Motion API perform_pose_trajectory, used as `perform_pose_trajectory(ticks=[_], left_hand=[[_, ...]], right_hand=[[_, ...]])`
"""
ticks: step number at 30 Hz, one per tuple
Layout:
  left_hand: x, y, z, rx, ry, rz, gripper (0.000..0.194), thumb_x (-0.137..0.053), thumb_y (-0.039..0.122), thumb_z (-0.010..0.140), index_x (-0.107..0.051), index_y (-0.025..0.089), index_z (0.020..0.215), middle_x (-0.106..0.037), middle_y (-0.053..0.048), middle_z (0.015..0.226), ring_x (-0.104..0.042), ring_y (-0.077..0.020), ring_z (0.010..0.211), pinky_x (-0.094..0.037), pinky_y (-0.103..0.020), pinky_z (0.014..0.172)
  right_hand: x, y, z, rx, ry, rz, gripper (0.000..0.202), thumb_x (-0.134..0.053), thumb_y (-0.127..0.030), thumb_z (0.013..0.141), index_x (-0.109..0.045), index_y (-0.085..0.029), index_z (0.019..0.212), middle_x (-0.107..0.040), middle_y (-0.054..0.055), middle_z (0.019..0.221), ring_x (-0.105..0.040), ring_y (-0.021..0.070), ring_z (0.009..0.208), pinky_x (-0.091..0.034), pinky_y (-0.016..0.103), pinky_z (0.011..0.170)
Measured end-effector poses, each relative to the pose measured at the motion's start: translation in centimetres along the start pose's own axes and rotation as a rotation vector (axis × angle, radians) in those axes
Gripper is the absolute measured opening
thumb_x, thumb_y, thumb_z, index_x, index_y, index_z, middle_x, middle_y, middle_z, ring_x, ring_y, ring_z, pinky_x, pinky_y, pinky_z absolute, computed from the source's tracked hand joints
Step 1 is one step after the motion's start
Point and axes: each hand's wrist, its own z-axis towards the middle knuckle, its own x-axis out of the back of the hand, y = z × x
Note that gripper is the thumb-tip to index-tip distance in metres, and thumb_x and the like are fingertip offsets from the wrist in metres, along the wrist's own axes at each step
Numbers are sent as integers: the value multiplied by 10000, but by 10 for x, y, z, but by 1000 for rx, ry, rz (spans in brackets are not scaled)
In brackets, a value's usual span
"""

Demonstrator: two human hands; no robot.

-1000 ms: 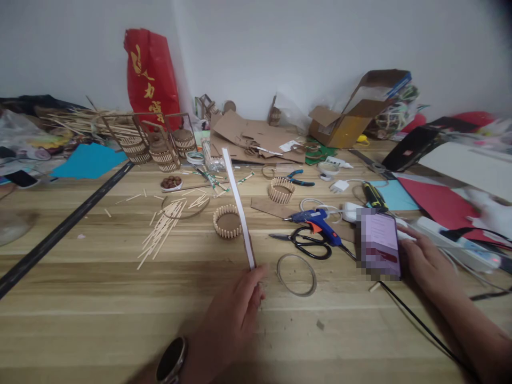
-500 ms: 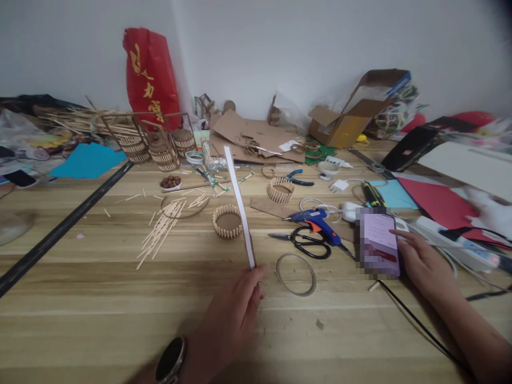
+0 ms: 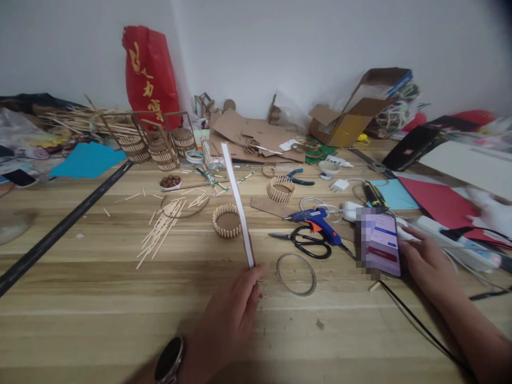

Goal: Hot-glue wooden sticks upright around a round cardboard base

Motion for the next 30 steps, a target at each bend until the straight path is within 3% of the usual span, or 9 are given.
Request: perform_pose_trajectory(ticks=[6, 14, 25, 30], left_hand=[[2, 4, 1, 3, 4, -26, 359, -372, 212, 982, -523, 207, 1308, -724, -80, 994, -703, -189, 931, -565, -356, 903], [1, 2, 1, 27, 6, -36, 358, -362, 221, 983, -500, 215, 1314, -710, -96, 1107, -700, -190, 962, -566, -361, 899], [1, 3, 1, 17, 8, -73, 358, -382, 204, 975, -488, 224, 1317, -685, -84, 1182, -696, -184, 970, -553, -366, 925], [0, 2, 2, 41, 28, -138, 372, -376, 196, 975, -454, 223, 1338, -685, -88, 1155, -701, -158, 869, -574, -320, 824]], right_hand=[[-1, -5, 0, -35, -3, 87, 530, -574, -310, 671, -497, -216, 1188, -621, 10, 666, -615, 240, 622, -518, 346, 578], [0, -11, -6, -78, -17, 142, 435, -524, -308, 783, -493, -216, 1207, -655, 73, 774, -636, 258, 694, -532, 378, 664], [-1, -9, -5, -39, -4, 94, 441, -539, -339, 785, -510, -202, 1204, -650, 73, 769, -651, 267, 739, -529, 376, 671], [2, 1, 1, -26, 17, 44, 492, -507, -414, 789, -497, -178, 1222, -667, 86, 838, -670, 268, 725, -538, 390, 653]])
